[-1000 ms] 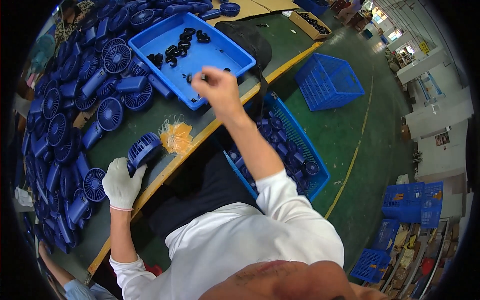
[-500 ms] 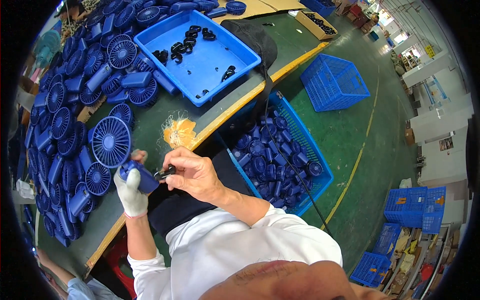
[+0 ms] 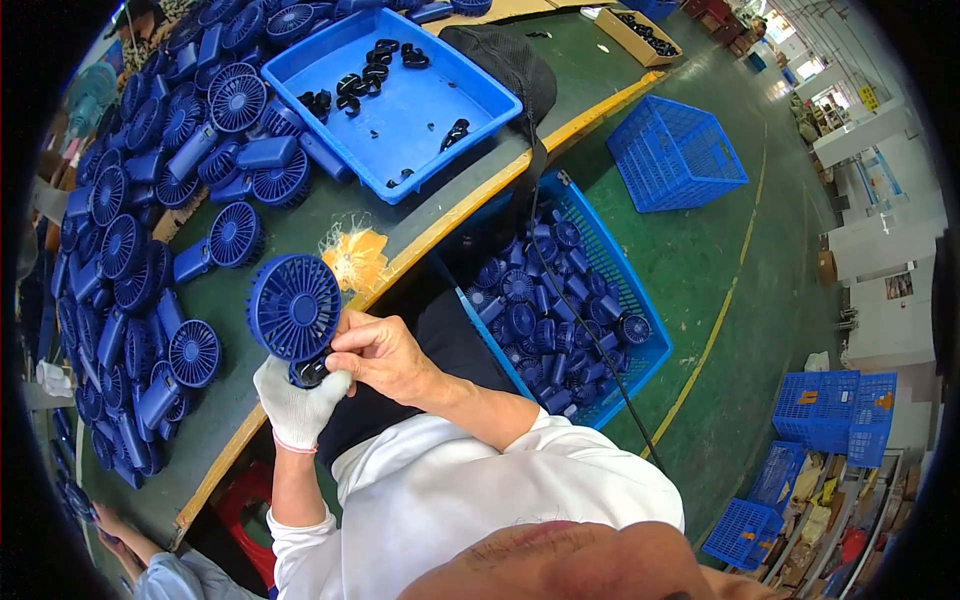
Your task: The person assembles handheld fans by picking up a fan body and a black component, fitting the component onto the fan, and placing the assembled unit into a blue crate.
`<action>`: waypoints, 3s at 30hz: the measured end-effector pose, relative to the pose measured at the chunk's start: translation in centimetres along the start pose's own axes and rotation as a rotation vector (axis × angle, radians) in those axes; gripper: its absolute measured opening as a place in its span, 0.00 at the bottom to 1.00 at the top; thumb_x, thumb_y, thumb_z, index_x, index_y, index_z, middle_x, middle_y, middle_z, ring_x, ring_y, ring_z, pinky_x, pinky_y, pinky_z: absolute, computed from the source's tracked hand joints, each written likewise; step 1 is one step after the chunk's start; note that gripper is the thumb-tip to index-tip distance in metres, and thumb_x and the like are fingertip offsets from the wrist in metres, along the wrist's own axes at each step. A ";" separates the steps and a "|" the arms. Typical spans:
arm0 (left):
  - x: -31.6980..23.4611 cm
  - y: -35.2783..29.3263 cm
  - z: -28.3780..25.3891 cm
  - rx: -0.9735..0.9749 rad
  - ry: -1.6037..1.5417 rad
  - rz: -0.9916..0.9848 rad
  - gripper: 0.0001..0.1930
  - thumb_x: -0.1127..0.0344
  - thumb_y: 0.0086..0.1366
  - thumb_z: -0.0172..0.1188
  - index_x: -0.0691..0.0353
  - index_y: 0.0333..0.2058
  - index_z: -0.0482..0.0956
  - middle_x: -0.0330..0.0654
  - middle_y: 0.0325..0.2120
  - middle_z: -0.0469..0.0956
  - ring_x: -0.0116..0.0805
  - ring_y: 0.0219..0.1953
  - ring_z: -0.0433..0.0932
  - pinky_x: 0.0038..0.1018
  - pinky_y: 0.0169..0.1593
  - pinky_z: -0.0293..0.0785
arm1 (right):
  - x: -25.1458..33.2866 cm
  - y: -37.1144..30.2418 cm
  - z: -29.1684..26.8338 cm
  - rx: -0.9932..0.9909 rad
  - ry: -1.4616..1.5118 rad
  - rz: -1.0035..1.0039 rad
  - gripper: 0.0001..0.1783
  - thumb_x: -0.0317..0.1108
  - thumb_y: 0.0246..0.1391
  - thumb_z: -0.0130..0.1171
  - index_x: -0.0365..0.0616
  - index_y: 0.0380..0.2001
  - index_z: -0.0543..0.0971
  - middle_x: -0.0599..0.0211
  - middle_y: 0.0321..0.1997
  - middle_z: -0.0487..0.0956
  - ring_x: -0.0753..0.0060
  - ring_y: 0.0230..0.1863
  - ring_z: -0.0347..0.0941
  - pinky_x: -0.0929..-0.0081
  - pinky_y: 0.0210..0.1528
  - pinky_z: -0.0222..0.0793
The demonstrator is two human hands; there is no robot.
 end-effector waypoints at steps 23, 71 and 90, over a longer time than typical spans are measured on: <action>4.3 -1.8 8.5 0.395 -0.778 -0.635 0.33 0.41 0.72 0.28 0.64 0.34 0.73 0.44 0.21 0.75 0.34 0.17 0.73 0.26 0.24 0.71 | -3.4 -2.2 -4.9 -0.295 0.149 0.359 0.27 0.54 0.61 0.49 0.35 0.32 0.76 0.69 0.12 0.70 0.79 0.05 0.61 0.83 0.04 0.58; 2.3 -0.2 -15.2 -0.387 1.529 0.240 0.33 0.46 0.52 0.63 0.62 0.51 0.73 0.47 0.48 0.73 0.46 0.53 0.69 0.42 0.59 0.60 | -4.3 -34.4 -42.1 -1.504 -0.612 0.525 0.18 0.39 0.48 0.66 0.38 0.36 0.75 0.61 0.34 0.79 0.67 0.30 0.76 0.76 0.21 0.68; -1.0 4.1 -2.6 -0.137 0.896 0.557 0.23 0.42 0.38 0.70 0.54 0.22 0.75 0.39 0.21 0.71 0.40 0.27 0.73 0.34 0.30 0.69 | 7.1 28.8 -12.5 0.343 -2.136 -0.446 0.12 0.30 0.51 0.53 0.43 0.38 0.80 0.51 0.43 0.78 0.46 0.43 0.75 0.56 0.44 0.72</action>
Point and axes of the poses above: each hand's wrist, its own y-axis towards the middle knuckle, its own z-axis out of the palm, x = y × z, the point moved 7 cm from there along y, towards the middle knuckle
